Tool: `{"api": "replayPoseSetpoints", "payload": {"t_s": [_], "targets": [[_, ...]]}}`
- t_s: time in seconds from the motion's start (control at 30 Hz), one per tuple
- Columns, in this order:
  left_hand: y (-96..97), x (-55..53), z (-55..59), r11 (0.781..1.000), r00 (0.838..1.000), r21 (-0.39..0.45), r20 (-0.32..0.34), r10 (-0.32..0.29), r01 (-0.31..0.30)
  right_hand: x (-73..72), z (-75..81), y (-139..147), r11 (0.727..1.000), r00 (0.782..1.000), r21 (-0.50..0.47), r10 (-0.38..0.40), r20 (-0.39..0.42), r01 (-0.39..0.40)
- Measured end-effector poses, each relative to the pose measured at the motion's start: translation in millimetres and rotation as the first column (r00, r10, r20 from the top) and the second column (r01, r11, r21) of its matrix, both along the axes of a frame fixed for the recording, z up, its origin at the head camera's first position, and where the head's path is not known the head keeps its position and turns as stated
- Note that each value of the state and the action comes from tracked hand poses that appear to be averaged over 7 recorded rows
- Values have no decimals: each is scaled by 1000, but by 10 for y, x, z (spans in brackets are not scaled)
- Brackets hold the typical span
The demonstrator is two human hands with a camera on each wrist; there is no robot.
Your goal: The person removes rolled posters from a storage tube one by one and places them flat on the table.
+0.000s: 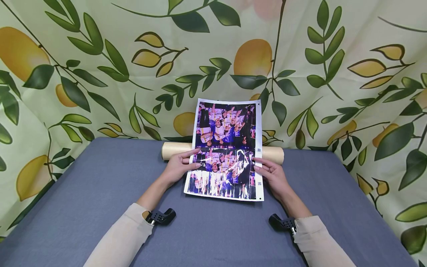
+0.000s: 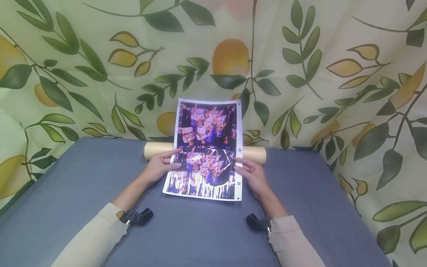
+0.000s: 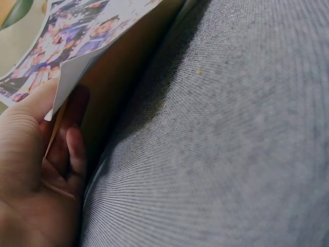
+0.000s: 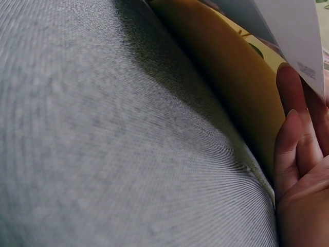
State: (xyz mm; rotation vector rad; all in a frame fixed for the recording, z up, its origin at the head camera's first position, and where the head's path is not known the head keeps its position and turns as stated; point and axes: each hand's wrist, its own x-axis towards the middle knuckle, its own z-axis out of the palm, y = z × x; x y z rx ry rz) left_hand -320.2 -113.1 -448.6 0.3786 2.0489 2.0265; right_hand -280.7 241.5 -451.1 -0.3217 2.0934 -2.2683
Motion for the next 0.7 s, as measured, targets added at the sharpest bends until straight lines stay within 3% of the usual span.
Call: {"api": "replayPoseSetpoints", "payload": {"t_s": [0.23,0.53,0.7], "targets": [[-5,15,8,1000,999,-26,-38,2,-3,-6,-3,3,1000,1000,1,-1,0,1],[4,12,16,996,998,-79,-33,46,-49,-5,0,-5,1000,1000,-15,15,-11,-15],[-2,11,22,996,999,-81,-39,38,-41,-4,-7,-6,999,1000,-31,21,-19,-21]]}}
